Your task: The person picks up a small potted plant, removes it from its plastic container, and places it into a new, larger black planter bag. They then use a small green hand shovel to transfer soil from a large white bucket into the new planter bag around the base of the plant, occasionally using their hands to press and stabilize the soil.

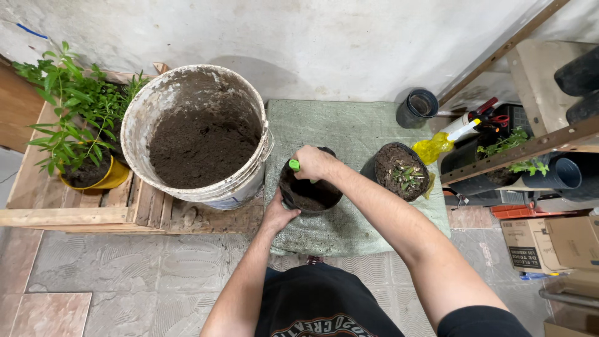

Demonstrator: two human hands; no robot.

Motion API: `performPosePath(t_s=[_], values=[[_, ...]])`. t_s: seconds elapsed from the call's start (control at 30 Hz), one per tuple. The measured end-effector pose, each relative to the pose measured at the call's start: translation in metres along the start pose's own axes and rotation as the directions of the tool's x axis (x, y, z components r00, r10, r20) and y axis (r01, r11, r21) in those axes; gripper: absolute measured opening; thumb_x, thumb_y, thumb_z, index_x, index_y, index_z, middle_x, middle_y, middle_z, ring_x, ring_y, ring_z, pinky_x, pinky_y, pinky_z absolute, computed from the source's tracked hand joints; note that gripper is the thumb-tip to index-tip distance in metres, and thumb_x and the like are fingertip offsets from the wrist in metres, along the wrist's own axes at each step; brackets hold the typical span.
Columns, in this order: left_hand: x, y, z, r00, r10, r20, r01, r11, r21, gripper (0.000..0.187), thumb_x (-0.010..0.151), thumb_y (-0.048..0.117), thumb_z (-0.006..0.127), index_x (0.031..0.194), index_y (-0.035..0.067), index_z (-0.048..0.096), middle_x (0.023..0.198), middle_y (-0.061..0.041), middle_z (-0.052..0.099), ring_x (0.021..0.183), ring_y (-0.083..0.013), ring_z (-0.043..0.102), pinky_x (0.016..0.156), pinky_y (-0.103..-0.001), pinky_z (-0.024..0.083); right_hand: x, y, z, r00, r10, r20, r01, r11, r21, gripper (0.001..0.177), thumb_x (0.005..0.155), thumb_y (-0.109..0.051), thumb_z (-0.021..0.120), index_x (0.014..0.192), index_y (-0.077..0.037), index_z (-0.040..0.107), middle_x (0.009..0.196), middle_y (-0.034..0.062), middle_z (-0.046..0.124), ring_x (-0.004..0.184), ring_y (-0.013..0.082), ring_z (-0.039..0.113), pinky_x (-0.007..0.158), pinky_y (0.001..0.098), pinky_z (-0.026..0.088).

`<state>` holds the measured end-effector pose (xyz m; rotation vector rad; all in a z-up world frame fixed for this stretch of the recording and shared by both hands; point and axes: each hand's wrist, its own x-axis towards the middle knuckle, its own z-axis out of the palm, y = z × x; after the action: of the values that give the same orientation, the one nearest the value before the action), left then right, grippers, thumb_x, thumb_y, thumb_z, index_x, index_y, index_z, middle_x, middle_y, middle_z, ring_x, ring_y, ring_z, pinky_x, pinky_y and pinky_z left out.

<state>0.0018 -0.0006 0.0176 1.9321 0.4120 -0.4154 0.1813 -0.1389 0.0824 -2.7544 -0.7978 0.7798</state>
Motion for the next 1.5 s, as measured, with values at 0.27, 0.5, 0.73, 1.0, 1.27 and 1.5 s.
performPosePath(t_s=[0.27, 0.5, 0.73, 1.0, 1.27, 1.5], values=[[0.011, -0.014, 0.004, 1.000, 0.011, -0.009, -0.011, 1.000, -0.007, 0.127, 0.077, 0.036, 0.100, 0.180, 0.009, 0.030, 0.165, -0.027, 0.061, 0.158, -0.0420, 0.053, 0.133, -0.054, 0.045, -0.008, 0.019, -0.026, 0.997, -0.077, 0.024, 0.078, 0.996, -0.043, 0.020, 0.076, -0.033, 0.084, 0.094, -0.026, 0.088, 0.102, 0.0165, 0.086, 0.108, 0.0419, 0.083, 0.089, 0.0499, 0.070], [0.018, -0.008, 0.004, 1.000, 0.021, -0.004, -0.021, 1.000, -0.016, 0.126, 0.077, 0.034, 0.099, 0.180, 0.008, 0.032, 0.165, -0.028, 0.061, 0.158, -0.0422, 0.053, 0.133, -0.055, 0.044, -0.032, 0.036, -0.057, 0.999, -0.051, -0.013, 0.051, 0.999, 0.012, 0.018, 0.075, -0.032, 0.087, 0.093, -0.029, 0.089, 0.098, 0.0107, 0.087, 0.107, 0.0365, 0.084, 0.091, 0.0462, 0.068], [0.019, -0.022, 0.009, 1.000, 0.016, -0.007, -0.016, 1.000, 0.004, 0.127, 0.073, 0.033, 0.102, 0.179, 0.010, 0.034, 0.162, -0.028, 0.063, 0.157, -0.0421, 0.055, 0.132, -0.055, 0.045, -0.061, 0.031, -0.063, 0.989, -0.118, -0.093, 0.138, 0.956, 0.257, 0.017, 0.080, -0.033, 0.092, 0.096, -0.029, 0.088, 0.104, 0.0092, 0.088, 0.113, 0.0367, 0.081, 0.101, 0.0505, 0.064], [0.014, -0.007, 0.001, 0.999, -0.015, 0.031, 0.014, 1.000, 0.010, 0.127, 0.075, 0.032, 0.102, 0.179, 0.009, 0.032, 0.164, -0.028, 0.061, 0.158, -0.0427, 0.053, 0.133, -0.054, 0.045, -0.011, 0.041, 0.025, 0.985, -0.100, -0.143, 0.147, 0.917, 0.370, 0.020, 0.078, -0.041, 0.095, 0.095, -0.036, 0.087, 0.099, 0.0018, 0.087, 0.107, 0.0292, 0.082, 0.092, 0.0433, 0.065], [0.011, -0.013, 0.005, 1.000, -0.010, 0.019, 0.009, 0.999, 0.031, 0.127, 0.076, 0.033, 0.102, 0.180, 0.011, 0.031, 0.163, -0.027, 0.062, 0.156, -0.0427, 0.055, 0.131, -0.054, 0.047, -0.041, -0.018, -0.001, 0.997, -0.055, 0.045, 0.056, 0.998, -0.009, 0.017, 0.076, -0.032, 0.082, 0.092, -0.029, 0.087, 0.094, 0.0119, 0.085, 0.100, 0.0395, 0.084, 0.086, 0.0508, 0.069], [0.012, -0.013, 0.004, 1.000, -0.001, 0.012, 0.001, 1.000, 0.024, 0.127, 0.077, 0.033, 0.101, 0.179, 0.008, 0.032, 0.163, -0.030, 0.061, 0.156, -0.0452, 0.055, 0.131, -0.058, 0.047, -0.063, -0.001, -0.038, 0.997, 0.019, 0.069, -0.023, 0.998, 0.066, 0.023, 0.075, -0.034, 0.081, 0.096, -0.027, 0.086, 0.098, 0.0119, 0.086, 0.105, 0.0406, 0.084, 0.088, 0.0501, 0.068]])
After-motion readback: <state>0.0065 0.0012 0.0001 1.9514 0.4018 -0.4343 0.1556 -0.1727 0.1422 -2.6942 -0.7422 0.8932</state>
